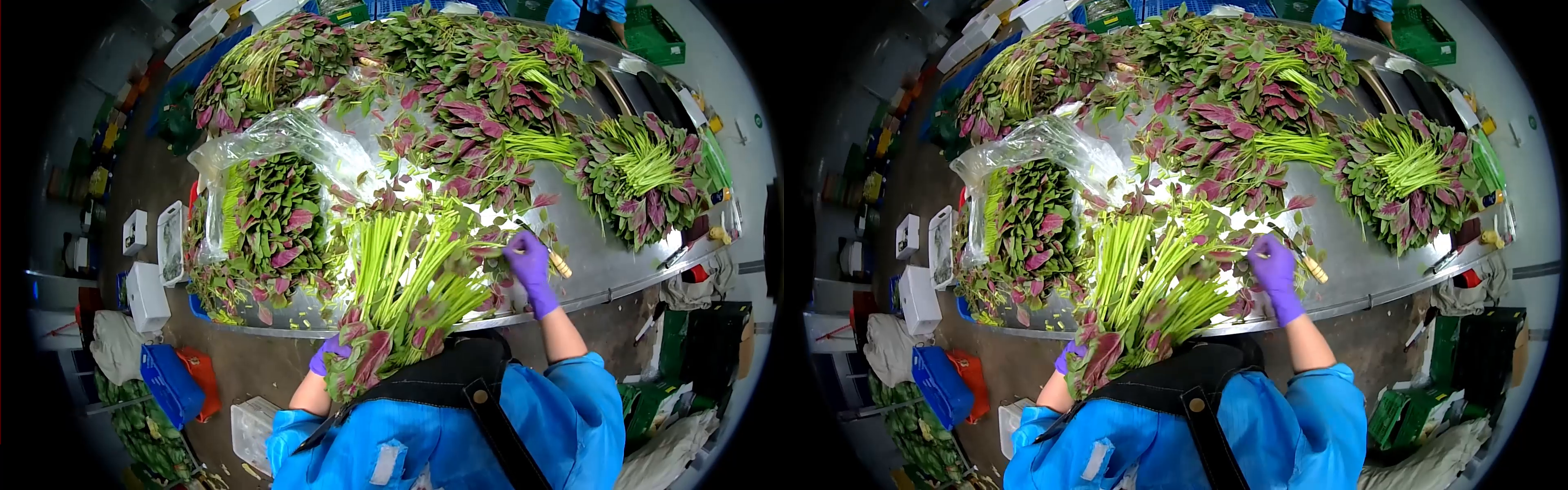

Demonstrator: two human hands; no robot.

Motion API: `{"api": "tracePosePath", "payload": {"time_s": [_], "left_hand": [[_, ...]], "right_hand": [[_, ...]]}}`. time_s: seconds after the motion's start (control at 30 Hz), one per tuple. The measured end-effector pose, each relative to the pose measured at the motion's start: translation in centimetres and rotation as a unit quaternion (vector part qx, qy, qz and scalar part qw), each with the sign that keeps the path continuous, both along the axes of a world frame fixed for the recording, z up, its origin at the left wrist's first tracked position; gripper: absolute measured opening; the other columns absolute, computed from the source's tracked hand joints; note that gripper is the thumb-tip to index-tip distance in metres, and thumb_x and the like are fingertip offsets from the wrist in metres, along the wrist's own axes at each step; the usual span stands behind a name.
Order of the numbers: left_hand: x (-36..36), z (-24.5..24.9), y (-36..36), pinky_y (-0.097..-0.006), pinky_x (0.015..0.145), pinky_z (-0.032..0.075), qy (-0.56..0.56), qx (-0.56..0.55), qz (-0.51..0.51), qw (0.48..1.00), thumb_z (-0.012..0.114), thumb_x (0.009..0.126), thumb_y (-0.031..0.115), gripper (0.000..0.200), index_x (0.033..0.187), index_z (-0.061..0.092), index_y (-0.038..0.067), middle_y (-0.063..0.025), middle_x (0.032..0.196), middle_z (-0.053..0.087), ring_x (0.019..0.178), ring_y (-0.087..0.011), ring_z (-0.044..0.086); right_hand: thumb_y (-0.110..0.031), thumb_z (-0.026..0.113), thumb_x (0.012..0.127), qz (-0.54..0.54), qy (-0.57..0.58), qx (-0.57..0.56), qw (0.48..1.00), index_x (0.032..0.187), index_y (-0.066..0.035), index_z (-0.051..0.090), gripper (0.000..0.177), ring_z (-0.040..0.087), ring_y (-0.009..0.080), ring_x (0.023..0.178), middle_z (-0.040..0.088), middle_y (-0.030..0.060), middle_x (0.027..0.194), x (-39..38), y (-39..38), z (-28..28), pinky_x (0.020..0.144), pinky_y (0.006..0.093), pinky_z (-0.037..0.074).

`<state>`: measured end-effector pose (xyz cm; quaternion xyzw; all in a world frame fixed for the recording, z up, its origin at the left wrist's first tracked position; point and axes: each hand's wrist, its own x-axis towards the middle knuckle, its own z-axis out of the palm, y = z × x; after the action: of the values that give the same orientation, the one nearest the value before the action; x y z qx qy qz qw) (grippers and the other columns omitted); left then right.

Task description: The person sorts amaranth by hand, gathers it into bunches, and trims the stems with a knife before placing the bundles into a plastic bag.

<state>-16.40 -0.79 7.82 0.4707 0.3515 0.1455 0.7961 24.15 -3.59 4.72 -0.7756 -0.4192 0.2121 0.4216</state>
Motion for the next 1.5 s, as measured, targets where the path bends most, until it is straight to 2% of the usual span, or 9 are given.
{"api": "tracePosePath", "payload": {"time_s": [0.33,0.47,0.53,0.6,0.67,0.8,0.87,1.07,1.5], "left_hand": [[0.1,-0.1,-0.8,-0.0348,0.103,0.026,0.017,0.005,0.002,1.0,0.063,0.071,0.015,0.067,0.129,0.036,-0.003,-0.0141,0.131,0.04,0.122,-0.0275,0.037],[-0.2,-0.2,-1.0,-0.0347,0.103,0.026,0.024,0.007,-0.014,1.0,0.064,0.07,0.015,0.068,0.129,0.036,-0.003,-0.014,0.131,0.04,0.122,-0.0276,0.037],[-0.6,-0.3,-1.0,-0.0346,0.103,0.026,0.031,0.007,-0.025,0.999,0.064,0.07,0.016,0.068,0.129,0.036,-0.003,-0.014,0.131,0.04,0.122,-0.0276,0.037],[-1.6,-0.2,-1.4,-0.0345,0.103,0.025,0.043,0.005,-0.042,0.998,0.065,0.069,0.016,0.068,0.129,0.036,-0.003,-0.014,0.131,0.04,0.123,-0.0276,0.037],[-2.6,-0.1,-1.7,-0.0344,0.103,0.025,0.053,0.004,-0.054,0.997,0.065,0.069,0.016,0.069,0.128,0.037,-0.003,-0.014,0.131,0.04,0.123,-0.0276,0.037],[-2.9,0.3,-1.4,-0.0346,0.103,0.025,0.041,-0.008,-0.035,0.999,0.064,0.07,0.016,0.067,0.128,0.037,-0.003,-0.0142,0.131,0.04,0.123,-0.0277,0.037],[-2.5,0.5,-0.8,-0.0347,0.103,0.026,0.03,-0.01,-0.019,0.999,0.063,0.07,0.016,0.066,0.128,0.037,-0.003,-0.0143,0.131,0.04,0.122,-0.0277,0.037],[-0.7,0.3,0.2,-0.0351,0.103,0.026,0.011,-0.014,-0.006,1.0,0.061,0.073,0.017,0.063,0.128,0.038,-0.003,-0.0147,0.131,0.04,0.122,-0.0279,0.037],[5.8,0.0,2.5,-0.0359,0.102,0.027,-0.019,-0.011,-0.001,1.0,0.055,0.077,0.018,0.056,0.127,0.04,-0.003,-0.0156,0.131,0.04,0.122,-0.0282,0.038]], "right_hand": [[-0.008,0.06,0.079,-0.015,0.461,0.164,0.872,0.101,-0.002,0.058,0.023,0.05,0.0042,0.057,0.061,0.0022,0.077,-3.8,-2.3,9.7,0.051,0.0163,0.038],[-0.011,0.066,0.073,0.567,0.264,0.0,0.78,0.091,-0.01,0.066,0.019,0.06,0.0193,0.071,0.063,0.0044,0.081,-8.2,-0.2,10.5,0.067,0.0306,0.048],[-0.012,0.068,0.071,0.576,0.134,-0.049,0.805,0.092,-0.012,0.066,0.021,0.06,0.0219,0.073,0.063,0.0047,0.083,-8.6,0.5,10.1,0.069,0.0322,0.048],[-0.013,0.07,0.07,0.575,0.001,-0.098,0.813,0.093,-0.013,0.065,0.024,0.06,0.0246,0.076,0.063,0.0049,0.085,-8.5,0.5,10.2,0.072,0.0337,0.048],[-0.011,0.071,0.068,0.468,-0.015,0.14,0.872,0.088,-0.009,0.065,0.022,0.06,0.0226,0.078,0.063,0.0067,0.083,-7.0,0.0,10.5,0.072,0.0325,0.048],[-0.006,0.071,0.069,0.373,0.487,-0.246,0.75,0.1,-0.001,0.062,0.033,0.056,0.0197,0.1,0.062,0.0099,0.1,1.9,-3.2,4.0,0.087,0.0311,0.043],[-0.007,0.067,0.074,0.506,0.323,-0.315,0.736,0.105,-0.002,0.059,0.033,0.057,0.012,0.086,0.063,0.007,0.096,0.6,-5.5,-1.9,0.078,0.026,0.046],[-0.018,0.056,0.084,0.411,0.375,-0.111,0.824,0.127,-0.003,0.042,0.047,0.046,0.0182,0.114,0.047,0.0102,0.126,-11.1,-3.0,-2.4,0.094,0.032,0.038],[-0.018,0.048,0.089,0.149,0.792,-0.048,0.591,0.125,-0.006,0.044,0.038,0.05,0.0169,0.108,0.048,0.0098,0.124,-7.1,-5.5,-3.5,0.089,0.0319,0.043]]}}
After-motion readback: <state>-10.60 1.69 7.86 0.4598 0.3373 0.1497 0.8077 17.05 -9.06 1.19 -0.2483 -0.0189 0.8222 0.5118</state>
